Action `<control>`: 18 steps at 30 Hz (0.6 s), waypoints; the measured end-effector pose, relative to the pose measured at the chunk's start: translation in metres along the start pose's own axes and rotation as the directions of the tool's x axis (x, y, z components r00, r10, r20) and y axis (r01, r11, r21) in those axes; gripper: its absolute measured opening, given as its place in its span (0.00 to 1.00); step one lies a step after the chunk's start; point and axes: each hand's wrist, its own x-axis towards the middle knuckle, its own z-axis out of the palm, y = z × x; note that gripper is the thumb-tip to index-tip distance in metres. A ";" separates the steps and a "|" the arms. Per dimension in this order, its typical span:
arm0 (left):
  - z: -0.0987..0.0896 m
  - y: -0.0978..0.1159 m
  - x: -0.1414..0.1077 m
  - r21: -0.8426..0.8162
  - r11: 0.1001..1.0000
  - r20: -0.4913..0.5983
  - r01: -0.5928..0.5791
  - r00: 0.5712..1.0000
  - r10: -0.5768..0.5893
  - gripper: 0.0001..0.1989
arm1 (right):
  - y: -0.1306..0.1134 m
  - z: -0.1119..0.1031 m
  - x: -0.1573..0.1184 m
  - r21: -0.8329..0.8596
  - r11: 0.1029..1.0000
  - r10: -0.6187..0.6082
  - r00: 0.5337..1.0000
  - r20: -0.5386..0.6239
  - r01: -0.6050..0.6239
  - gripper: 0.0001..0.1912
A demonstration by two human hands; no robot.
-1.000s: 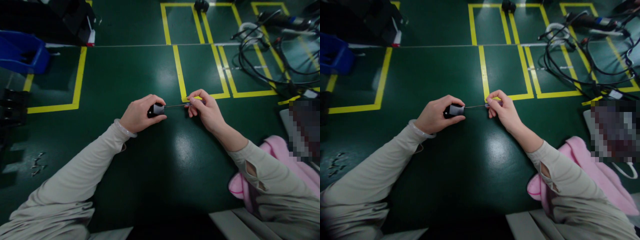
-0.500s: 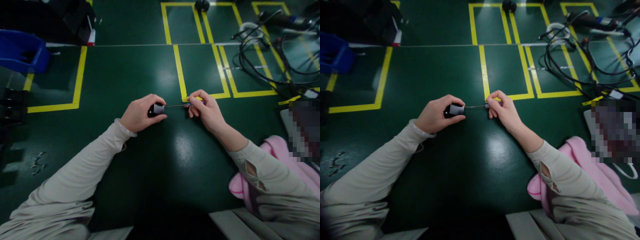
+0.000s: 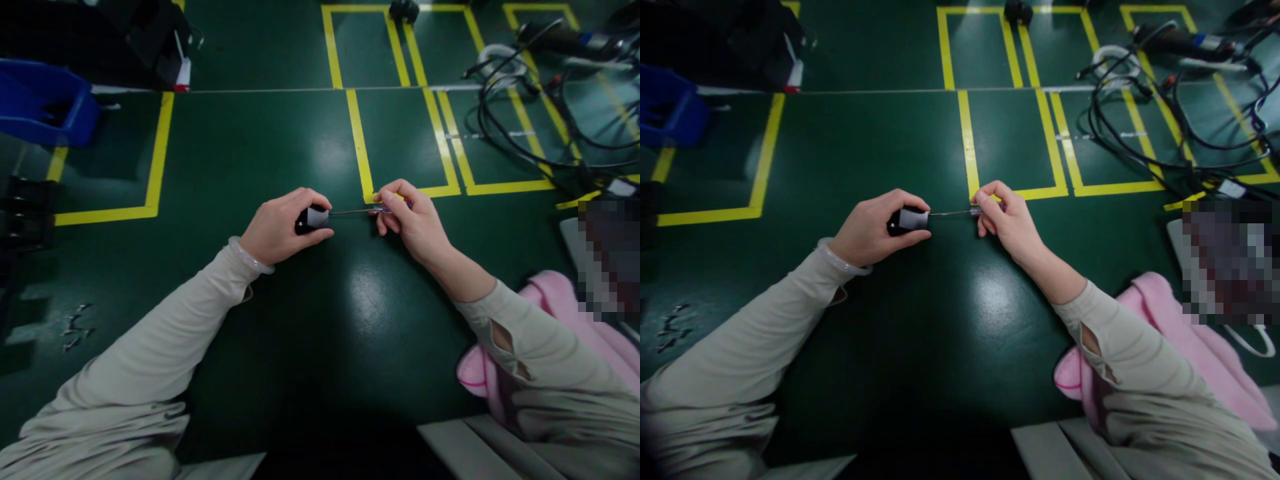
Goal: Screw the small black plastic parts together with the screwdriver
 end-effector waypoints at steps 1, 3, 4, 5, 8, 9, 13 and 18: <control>0.000 0.000 0.000 0.000 1.000 0.002 0.003 1.000 -0.003 0.20 | 0.000 0.000 0.000 0.003 1.000 0.001 1.000 -0.006 -0.001 0.16; 0.000 0.000 0.000 0.000 1.000 0.006 0.012 1.000 -0.012 0.20 | 0.002 0.000 0.001 0.019 1.000 -0.003 1.000 -0.018 0.003 0.14; 0.000 0.000 0.000 0.000 1.000 0.008 0.016 1.000 -0.016 0.20 | 0.002 0.000 0.001 0.028 1.000 -0.009 1.000 -0.022 0.009 0.14; 0.000 0.000 0.000 0.000 1.000 0.009 0.017 1.000 -0.017 0.20 | 0.003 0.000 0.001 0.038 0.999 -0.018 1.000 -0.023 0.019 0.14; 0.000 0.000 0.000 0.001 1.000 0.008 0.017 1.000 -0.017 0.20 | 0.003 0.000 0.001 0.053 0.999 -0.012 1.000 -0.019 0.013 0.14; 0.000 0.000 0.000 0.001 1.000 0.008 0.018 1.000 -0.018 0.20 | 0.003 0.000 0.001 0.056 0.998 -0.007 1.000 -0.020 0.008 0.14; 0.001 0.000 0.000 0.006 1.000 0.006 0.020 1.000 -0.020 0.21 | 0.002 -0.001 0.001 0.029 1.000 -0.008 1.000 0.000 0.008 0.16; 0.001 -0.001 0.000 0.007 1.000 0.007 0.014 1.000 -0.014 0.20 | 0.004 -0.001 0.002 0.020 0.999 -0.026 0.999 -0.022 0.026 0.14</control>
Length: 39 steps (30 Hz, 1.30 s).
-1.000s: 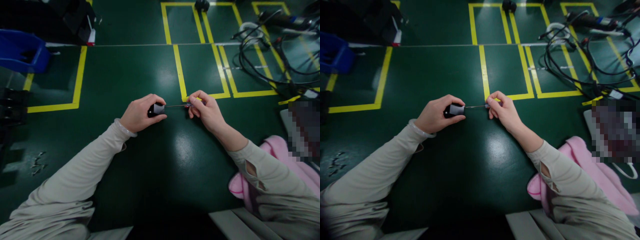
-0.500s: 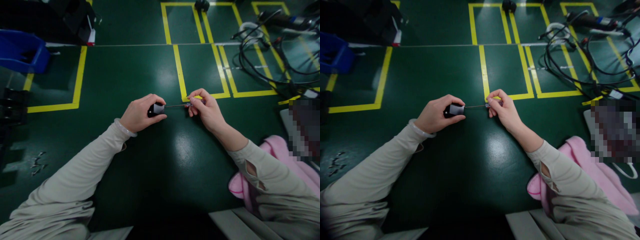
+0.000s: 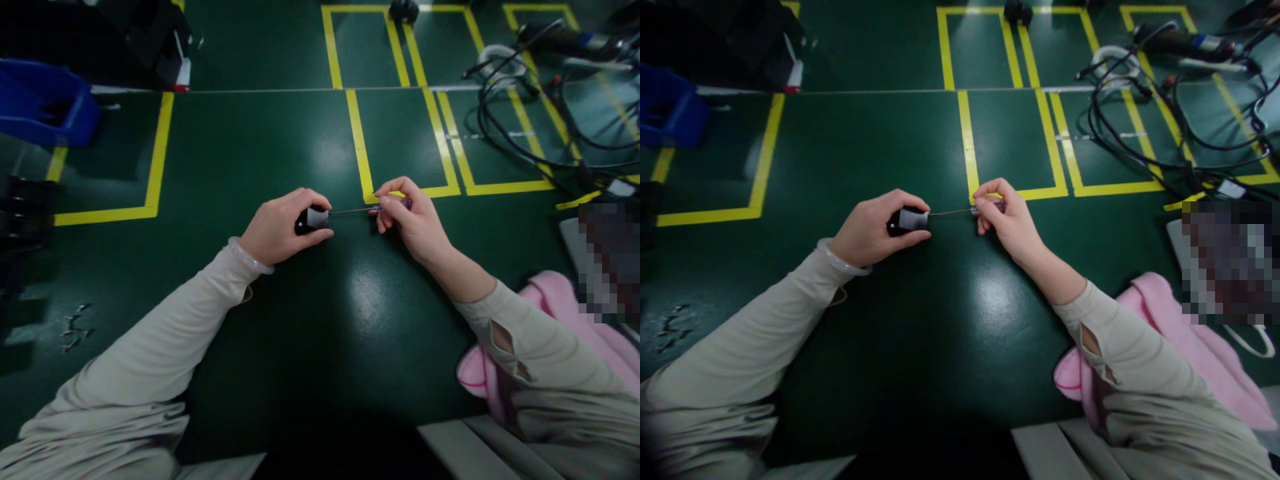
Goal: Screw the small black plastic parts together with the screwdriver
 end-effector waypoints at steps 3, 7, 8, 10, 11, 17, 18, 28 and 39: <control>0.000 0.000 0.000 -0.001 1.000 -0.003 -0.002 1.000 0.002 0.20 | 0.000 0.000 0.000 0.013 1.000 0.002 1.000 0.006 -0.002 0.14; 0.000 0.000 0.000 0.000 1.000 -0.007 -0.005 1.000 0.005 0.20 | -0.001 0.000 -0.001 0.019 1.000 0.012 0.999 0.030 -0.012 0.17; 0.000 0.000 0.000 0.000 1.000 -0.007 -0.008 1.000 0.008 0.20 | -0.001 0.000 -0.001 0.018 1.000 0.013 1.000 0.029 -0.013 0.17; 0.000 -0.001 0.000 0.001 1.000 -0.008 -0.018 1.000 0.018 0.20 | 0.000 0.000 0.000 0.021 1.000 0.010 1.000 0.016 -0.010 0.15; 0.000 -0.001 0.000 0.001 1.000 -0.009 -0.022 1.000 0.022 0.19 | 0.000 0.000 0.000 0.021 1.000 0.006 1.000 0.011 -0.006 0.15; 0.000 -0.001 0.000 0.010 1.000 -0.015 -0.028 0.999 0.028 0.19 | -0.002 0.001 -0.001 0.033 0.999 0.013 1.000 0.020 -0.014 0.14; 0.000 -0.001 0.000 0.010 1.000 -0.014 -0.028 1.000 0.028 0.19 | -0.003 0.001 -0.001 0.038 0.999 0.013 1.000 0.028 -0.014 0.15; 0.000 -0.001 -0.001 0.008 1.000 -0.014 -0.024 1.000 0.024 0.19 | 0.001 0.000 0.000 0.019 1.000 0.003 1.000 0.001 -0.003 0.15; 0.000 -0.001 0.000 -0.003 1.000 -0.010 -0.018 1.000 0.018 0.20 | 0.001 0.000 0.001 0.019 1.000 0.009 1.000 -0.001 -0.009 0.17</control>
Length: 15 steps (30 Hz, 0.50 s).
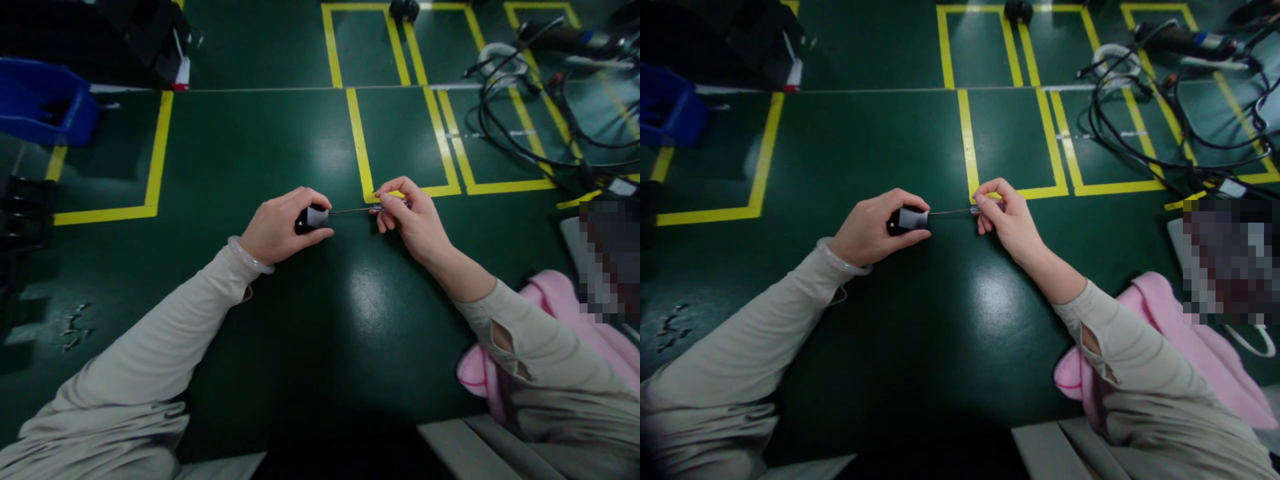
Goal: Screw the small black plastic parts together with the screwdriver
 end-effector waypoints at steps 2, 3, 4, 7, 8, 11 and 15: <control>0.000 0.000 0.000 0.003 1.000 0.000 0.001 1.000 -0.001 0.20 | 0.001 0.000 0.000 0.010 1.000 -0.008 1.000 -0.012 0.008 0.17; 0.000 0.000 0.000 0.004 1.000 -0.002 -0.001 1.000 0.001 0.20 | 0.001 0.000 0.000 0.013 1.000 -0.008 1.000 -0.014 0.008 0.17; 0.000 0.000 0.000 0.004 1.000 -0.003 -0.003 1.000 0.003 0.20 | 0.000 0.000 0.000 0.017 1.000 -0.005 1.000 -0.010 0.005 0.17; 0.000 0.000 0.000 0.005 1.000 -0.001 0.003 1.000 -0.003 0.20 | -0.003 0.000 -0.001 0.010 1.000 0.006 1.000 0.011 -0.006 0.17; 0.000 0.000 0.000 0.005 1.000 0.001 0.008 1.000 -0.008 0.20 | -0.004 0.001 -0.001 0.000 1.000 0.010 1.000 0.017 -0.010 0.17; 0.000 0.001 0.000 0.002 1.000 0.010 0.020 1.000 -0.020 0.20 | -0.005 0.001 -0.002 -0.019 1.000 0.019 1.000 0.013 -0.019 0.18; -0.001 0.001 0.000 0.001 1.000 0.020 0.030 0.999 -0.030 0.20 | -0.003 0.001 -0.001 -0.017 1.000 0.014 1.000 -0.016 -0.014 0.17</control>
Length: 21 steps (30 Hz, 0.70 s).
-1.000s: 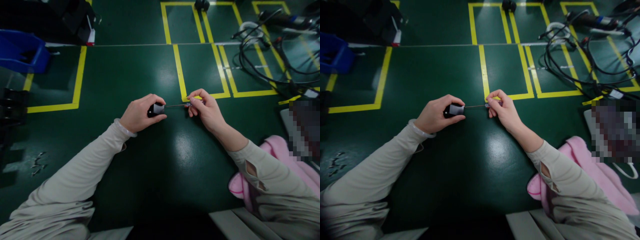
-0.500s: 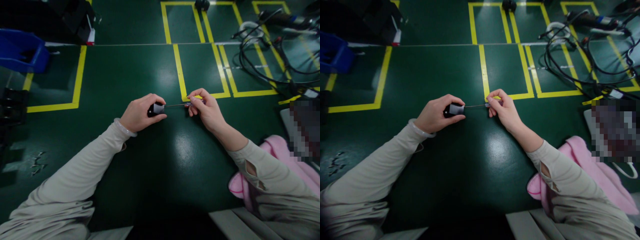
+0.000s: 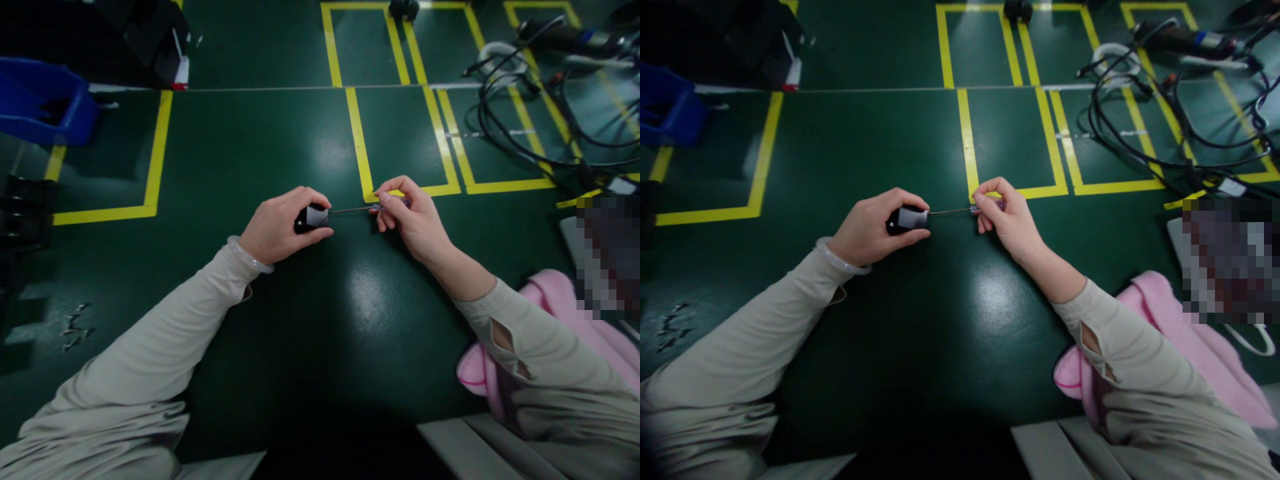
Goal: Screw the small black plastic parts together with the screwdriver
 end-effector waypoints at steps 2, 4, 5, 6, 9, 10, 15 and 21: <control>0.000 0.001 0.000 0.001 1.000 0.001 0.004 1.000 -0.004 0.20 | 0.000 0.000 0.000 -0.006 1.000 -0.008 1.000 -0.007 0.008 0.16; 0.000 0.001 0.000 0.000 1.000 -0.002 0.006 1.000 -0.006 0.20 | 0.000 0.000 0.000 0.002 1.000 -0.007 1.000 0.002 0.007 0.16; 0.000 0.001 0.000 -0.001 1.000 -0.004 0.005 1.000 -0.005 0.20 | 0.000 0.000 0.000 0.011 1.000 -0.006 1.000 0.011 0.006 0.16; 0.000 0.001 0.000 -0.003 1.000 -0.005 0.003 1.000 -0.003 0.20 | -0.001 0.000 0.000 0.020 1.000 -0.006 1.000 0.021 0.006 0.17; 0.000 0.000 0.000 -0.006 1.000 -0.010 -0.007 1.000 0.007 0.20 | -0.001 0.000 0.000 0.026 1.000 -0.011 0.999 0.038 0.010 0.18; 0.000 0.000 0.000 -0.006 1.000 -0.012 -0.010 1.000 0.010 0.20 | -0.001 0.000 0.000 0.022 1.000 -0.010 0.999 0.034 0.009 0.18; 0.000 0.000 0.000 -0.003 1.000 -0.009 -0.004 1.000 0.004 0.20 | 0.002 -0.001 0.001 0.012 1.000 -0.014 1.000 -0.003 0.014 0.18; 0.000 0.000 0.000 -0.001 1.000 -0.009 -0.006 1.000 0.006 0.19 | 0.000 -0.001 0.000 0.015 1.000 -0.008 1.000 0.021 0.008 0.19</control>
